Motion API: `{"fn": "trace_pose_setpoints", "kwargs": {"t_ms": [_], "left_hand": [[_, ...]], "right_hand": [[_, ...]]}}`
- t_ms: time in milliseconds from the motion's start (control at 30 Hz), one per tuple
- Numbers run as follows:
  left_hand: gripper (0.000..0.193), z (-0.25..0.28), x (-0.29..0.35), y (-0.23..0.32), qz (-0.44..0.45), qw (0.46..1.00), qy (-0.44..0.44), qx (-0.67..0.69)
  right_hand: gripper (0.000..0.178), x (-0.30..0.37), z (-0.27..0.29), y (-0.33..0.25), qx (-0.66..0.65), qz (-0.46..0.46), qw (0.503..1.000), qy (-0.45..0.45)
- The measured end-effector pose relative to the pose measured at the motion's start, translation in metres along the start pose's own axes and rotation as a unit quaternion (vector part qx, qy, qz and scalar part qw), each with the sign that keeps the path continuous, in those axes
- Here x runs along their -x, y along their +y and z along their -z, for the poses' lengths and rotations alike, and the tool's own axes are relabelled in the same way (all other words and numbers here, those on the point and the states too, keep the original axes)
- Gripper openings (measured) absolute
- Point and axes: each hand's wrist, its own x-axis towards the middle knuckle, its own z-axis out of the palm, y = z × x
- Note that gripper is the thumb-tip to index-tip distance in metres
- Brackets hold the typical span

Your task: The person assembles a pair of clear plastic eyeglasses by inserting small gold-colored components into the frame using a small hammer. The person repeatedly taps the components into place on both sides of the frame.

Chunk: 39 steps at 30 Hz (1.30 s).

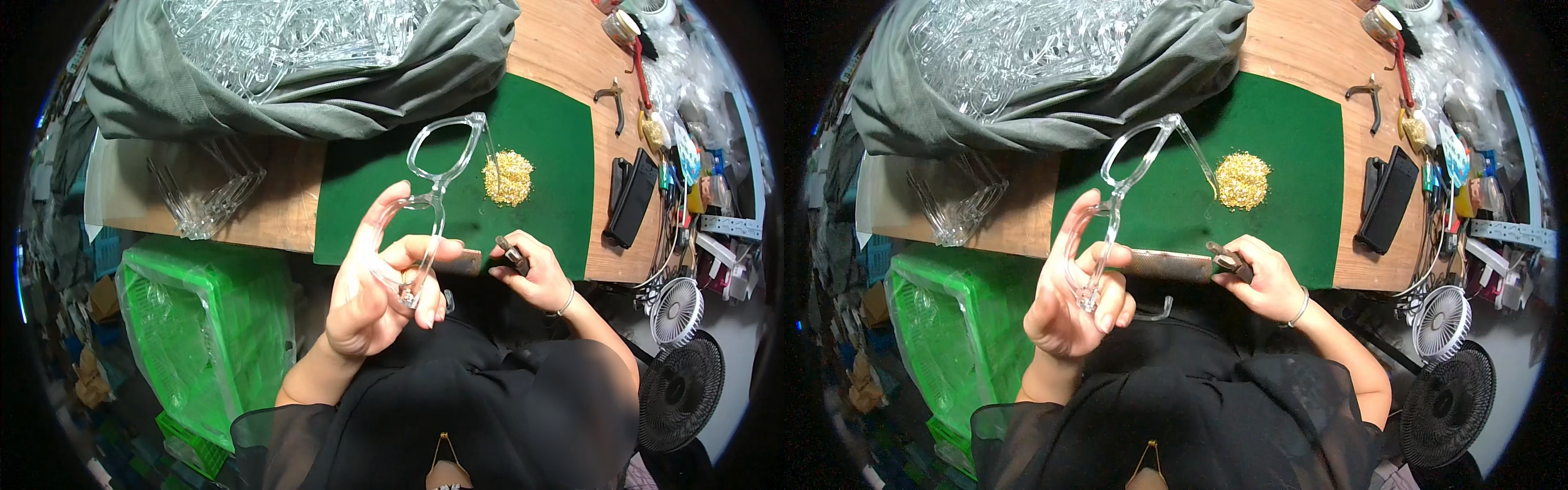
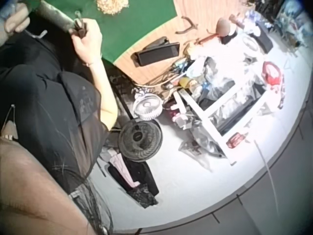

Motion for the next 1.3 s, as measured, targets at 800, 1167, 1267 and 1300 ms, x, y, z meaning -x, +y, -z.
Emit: {"fn": "trace_pose_setpoints", "kwargs": {"t_ms": [800,1167,1267,1300], "left_hand": [[0.105,0.004,0.015,-0.009,-0.043,0.981,0.024,-0.188],[0.02,0.009,0.018,-0.016,0.053,0.986,0.017,-0.16],[0.039,0.0,0.012,-0.015,0.127,0.964,0.055,-0.229],[0.043,-0.002,0.01,-0.018,0.136,0.958,0.037,-0.251]], "right_hand": [[0.048,-0.004,0.011,0.003,0.303,0.02,0.95,0.074],[0.019,-0.029,-0.002,0.036,0.227,-0.013,0.958,0.173],[0.018,-0.036,-0.001,0.033,0.233,-0.071,0.961,0.132],[0.017,-0.039,-0.001,0.03,0.231,-0.098,0.961,0.12]]}}
